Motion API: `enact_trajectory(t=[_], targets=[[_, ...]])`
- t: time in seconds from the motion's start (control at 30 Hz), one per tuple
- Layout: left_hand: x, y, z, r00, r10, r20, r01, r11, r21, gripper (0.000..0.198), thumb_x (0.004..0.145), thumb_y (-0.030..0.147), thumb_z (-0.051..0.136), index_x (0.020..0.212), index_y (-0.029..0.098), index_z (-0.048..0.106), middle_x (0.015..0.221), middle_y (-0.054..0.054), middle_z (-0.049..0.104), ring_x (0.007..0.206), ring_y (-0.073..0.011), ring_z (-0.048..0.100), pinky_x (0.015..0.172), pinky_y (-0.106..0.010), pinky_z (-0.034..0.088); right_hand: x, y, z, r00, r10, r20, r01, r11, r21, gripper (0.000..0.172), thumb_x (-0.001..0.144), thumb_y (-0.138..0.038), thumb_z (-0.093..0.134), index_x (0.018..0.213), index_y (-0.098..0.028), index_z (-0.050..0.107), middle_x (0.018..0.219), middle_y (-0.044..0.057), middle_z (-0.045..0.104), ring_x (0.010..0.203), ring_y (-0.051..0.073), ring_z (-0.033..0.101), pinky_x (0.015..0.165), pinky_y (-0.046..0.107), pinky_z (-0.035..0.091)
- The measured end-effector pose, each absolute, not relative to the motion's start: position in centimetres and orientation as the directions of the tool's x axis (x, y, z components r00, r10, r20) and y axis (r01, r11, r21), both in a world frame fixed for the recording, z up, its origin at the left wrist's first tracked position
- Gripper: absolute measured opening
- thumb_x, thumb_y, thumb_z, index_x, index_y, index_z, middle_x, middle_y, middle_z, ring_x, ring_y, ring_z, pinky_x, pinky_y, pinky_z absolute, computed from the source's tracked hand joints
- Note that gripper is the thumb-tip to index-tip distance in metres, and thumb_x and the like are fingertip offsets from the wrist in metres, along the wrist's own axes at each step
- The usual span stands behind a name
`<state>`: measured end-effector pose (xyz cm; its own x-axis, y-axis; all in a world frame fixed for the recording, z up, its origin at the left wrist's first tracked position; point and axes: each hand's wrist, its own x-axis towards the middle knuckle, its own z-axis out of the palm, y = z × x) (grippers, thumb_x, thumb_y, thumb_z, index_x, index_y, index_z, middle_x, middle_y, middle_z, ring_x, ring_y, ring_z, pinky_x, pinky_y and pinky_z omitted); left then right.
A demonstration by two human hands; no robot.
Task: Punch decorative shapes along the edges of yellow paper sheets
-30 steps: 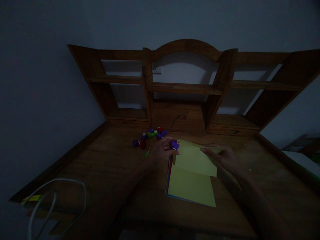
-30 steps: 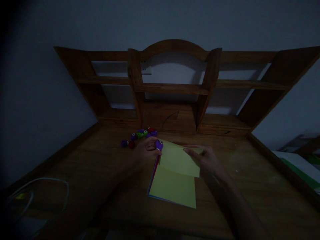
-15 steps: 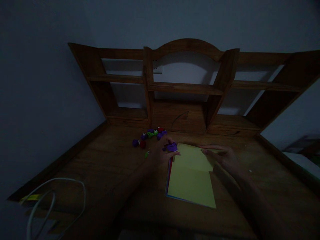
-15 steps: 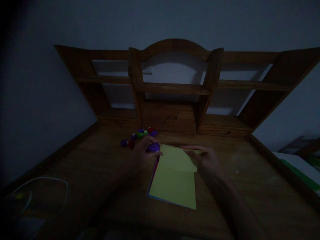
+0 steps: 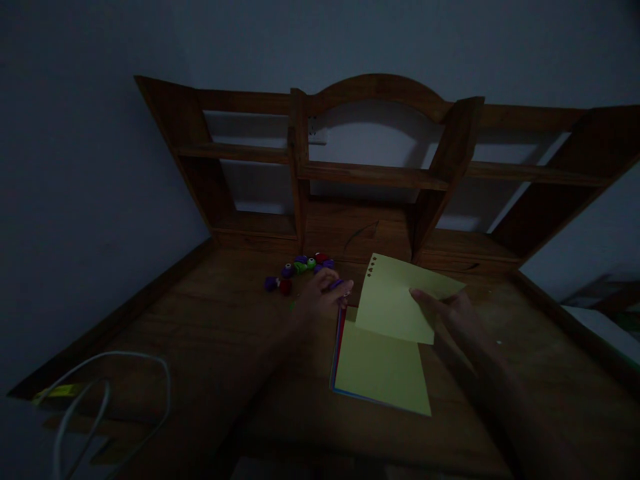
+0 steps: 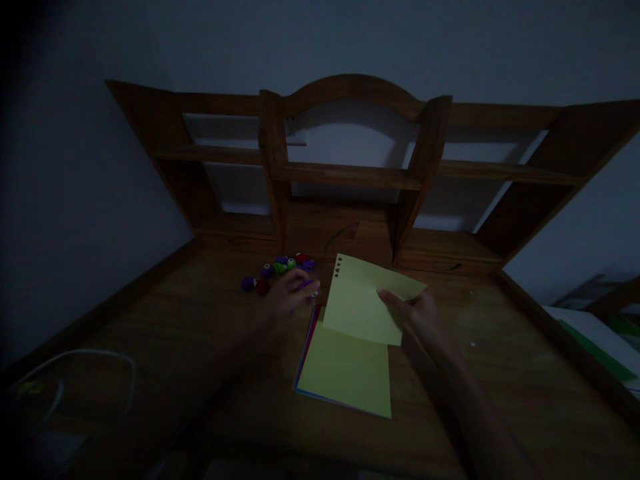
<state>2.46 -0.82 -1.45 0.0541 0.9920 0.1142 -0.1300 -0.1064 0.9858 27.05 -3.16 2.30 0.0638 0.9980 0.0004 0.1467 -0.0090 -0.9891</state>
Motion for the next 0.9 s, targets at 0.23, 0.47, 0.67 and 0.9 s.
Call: enact_trajectory(t=[0.23,0.47,0.67,0.9], targets=[[2.6,-3.4,-0.1,0.229,0.798,0.557,0.357,-0.601,0.715,0.02,0.074,0.027,0.072,0.093,0.023,0.065,0.103,-0.003,0.069,0.095,-0.0208,0.063,0.087,-0.032,0.045,27.8,-2.6,2.5,0.124,0.991,0.049,0.179,0.026,-0.983,0.025,0.073,-0.04,0.072,0.088,-0.023,0.064,0.096,0.01,0.073,0.085,0.033,0.069,0.066,0.04,0.056],[2.6,-3.8,-0.2,0.305,0.699,0.647,0.381,-0.712,0.589,0.022,0.078,0.028,0.07,0.098,0.02,0.065,0.104,-0.004,0.071,0.094,-0.0185,0.067,0.083,-0.029,0.05,27.7,-2.5,2.0,0.149,0.988,0.039,0.079,0.027,-0.997,0.023,0.067,-0.039,0.077,0.083,-0.024,0.067,0.088,0.01,0.074,0.072,0.031,0.07,0.057,0.039,0.056],[2.4,-4.0,-0.1,0.291,0.646,0.706,0.435,-0.747,0.504,0.03,0.076,0.032,0.073,0.103,0.022,0.065,0.104,-0.003,0.072,0.091,-0.0172,0.069,0.079,-0.027,0.054,26.9,-2.8,2.4,0.174,0.983,0.049,0.043,0.042,-0.998,0.023,0.065,-0.035,0.078,0.081,-0.021,0.068,0.075,0.006,0.074,0.06,0.025,0.067,0.05,0.033,0.051],[2.3,-4.0,0.0,0.317,0.654,0.687,0.445,-0.742,0.501,0.032,0.076,0.033,0.072,0.105,0.023,0.065,0.104,-0.002,0.072,0.092,-0.017,0.069,0.082,-0.028,0.054,27.1,-2.7,2.3,0.14,0.989,0.048,0.049,0.041,-0.998,0.017,0.066,-0.033,0.077,0.077,-0.023,0.068,0.076,0.007,0.073,0.06,0.026,0.067,0.05,0.034,0.052]])
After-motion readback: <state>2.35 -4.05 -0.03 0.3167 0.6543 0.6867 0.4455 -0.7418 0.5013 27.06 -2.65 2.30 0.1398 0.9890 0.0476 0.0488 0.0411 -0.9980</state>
